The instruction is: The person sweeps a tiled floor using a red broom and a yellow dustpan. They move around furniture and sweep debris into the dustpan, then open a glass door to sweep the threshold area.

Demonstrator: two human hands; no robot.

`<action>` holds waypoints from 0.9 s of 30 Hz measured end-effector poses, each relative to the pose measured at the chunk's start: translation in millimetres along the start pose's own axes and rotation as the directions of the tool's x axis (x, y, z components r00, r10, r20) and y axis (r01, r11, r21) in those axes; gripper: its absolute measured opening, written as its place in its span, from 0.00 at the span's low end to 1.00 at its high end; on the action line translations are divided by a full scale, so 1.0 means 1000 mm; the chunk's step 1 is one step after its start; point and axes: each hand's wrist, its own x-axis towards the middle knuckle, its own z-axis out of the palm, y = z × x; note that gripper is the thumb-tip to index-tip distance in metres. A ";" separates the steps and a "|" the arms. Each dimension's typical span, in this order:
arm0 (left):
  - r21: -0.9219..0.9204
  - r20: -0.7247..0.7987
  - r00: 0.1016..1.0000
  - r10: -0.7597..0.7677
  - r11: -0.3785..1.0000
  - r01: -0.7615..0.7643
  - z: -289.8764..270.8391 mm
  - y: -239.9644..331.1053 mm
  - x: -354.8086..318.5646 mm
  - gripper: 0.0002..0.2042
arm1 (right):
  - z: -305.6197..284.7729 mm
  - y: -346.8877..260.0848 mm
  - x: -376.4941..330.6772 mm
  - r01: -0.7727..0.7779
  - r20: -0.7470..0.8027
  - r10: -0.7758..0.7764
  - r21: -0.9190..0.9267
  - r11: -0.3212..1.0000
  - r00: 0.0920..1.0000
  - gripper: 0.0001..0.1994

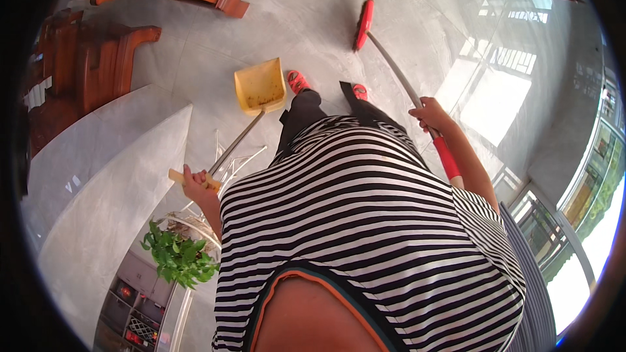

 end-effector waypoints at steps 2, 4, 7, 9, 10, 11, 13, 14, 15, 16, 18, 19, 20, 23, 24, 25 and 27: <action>0.080 -0.007 1.000 -0.008 0.997 0.009 0.003 0.007 0.050 0.18 | 0.048 -0.045 0.009 0.006 0.023 -0.006 -0.023 1.000 1.000 0.11; 0.132 -0.004 0.999 -0.042 0.990 0.042 0.014 0.008 0.070 0.16 | 0.068 -0.087 0.011 0.070 0.040 -0.069 -0.016 0.997 0.997 0.10; 0.180 0.048 0.998 -0.037 0.983 0.028 0.039 0.022 0.080 0.15 | 0.088 -0.143 0.058 0.211 0.139 -0.210 0.006 0.977 0.968 0.10; 0.240 0.106 0.994 -0.034 0.971 0.008 0.062 0.041 0.082 0.18 | 0.107 -0.191 0.106 0.318 0.160 -0.317 0.017 0.948 0.935 0.12; 0.271 0.133 0.991 -0.032 0.963 -0.005 0.074 0.050 0.081 0.20 | 0.112 -0.221 0.120 0.350 0.174 -0.347 0.015 0.937 0.922 0.13; 0.292 0.160 0.987 -0.025 0.956 -0.023 0.084 0.056 0.081 0.20 | 0.117 -0.243 0.141 0.354 0.186 -0.347 -0.007 0.935 0.919 0.14; 0.332 0.202 0.979 -0.010 0.942 -0.059 0.098 0.068 0.080 0.20 | 0.120 -0.275 0.172 0.326 0.190 -0.340 0.101 0.940 0.921 0.14; 0.293 0.213 0.977 -0.007 0.955 -0.056 0.099 0.069 0.085 0.15 | 0.120 -0.279 0.192 0.251 0.227 -0.303 0.232 0.940 0.925 0.14; 0.299 0.230 0.973 -0.002 0.952 -0.069 0.104 0.072 0.087 0.15 | 0.117 -0.278 0.203 0.227 0.227 -0.293 0.277 0.934 0.929 0.15; 0.305 0.244 0.970 0.001 0.949 -0.077 0.107 0.076 0.086 0.15 | 0.113 -0.274 0.209 0.200 0.230 -0.280 0.316 0.927 0.932 0.15; 0.318 0.261 0.965 0.003 0.944 -0.089 0.111 0.083 0.088 0.15 | 0.095 -0.244 0.213 0.284 0.221 -0.355 0.297 0.912 0.908 0.14; 0.316 0.268 0.964 0.001 0.945 -0.089 0.116 0.083 0.091 0.15 | 0.084 -0.219 0.207 0.330 0.203 -0.398 0.302 0.894 0.894 0.14; 0.306 0.266 0.964 0.003 0.948 -0.088 0.118 0.083 0.092 0.15 | 0.076 -0.196 0.193 0.256 0.150 -0.303 0.267 0.929 0.941 0.14; 0.310 0.278 0.960 0.012 0.945 -0.101 0.127 0.080 0.104 0.16 | 0.053 -0.134 0.131 0.085 0.076 -0.126 0.398 0.913 0.989 0.14; 0.305 0.267 0.964 0.004 0.948 -0.088 0.131 0.078 0.106 0.16 | 0.046 -0.122 0.114 -0.013 0.049 -0.009 0.421 0.907 0.999 0.13; 0.299 0.258 0.966 -0.001 0.951 -0.079 0.137 0.076 0.107 0.16 | 0.037 -0.099 0.108 -0.026 0.009 0.024 0.427 0.904 1.000 0.12; 0.300 0.260 0.965 -0.011 0.951 -0.070 0.152 0.075 0.108 0.16 | 0.030 -0.080 0.096 -0.047 -0.080 0.087 0.403 0.914 0.993 0.11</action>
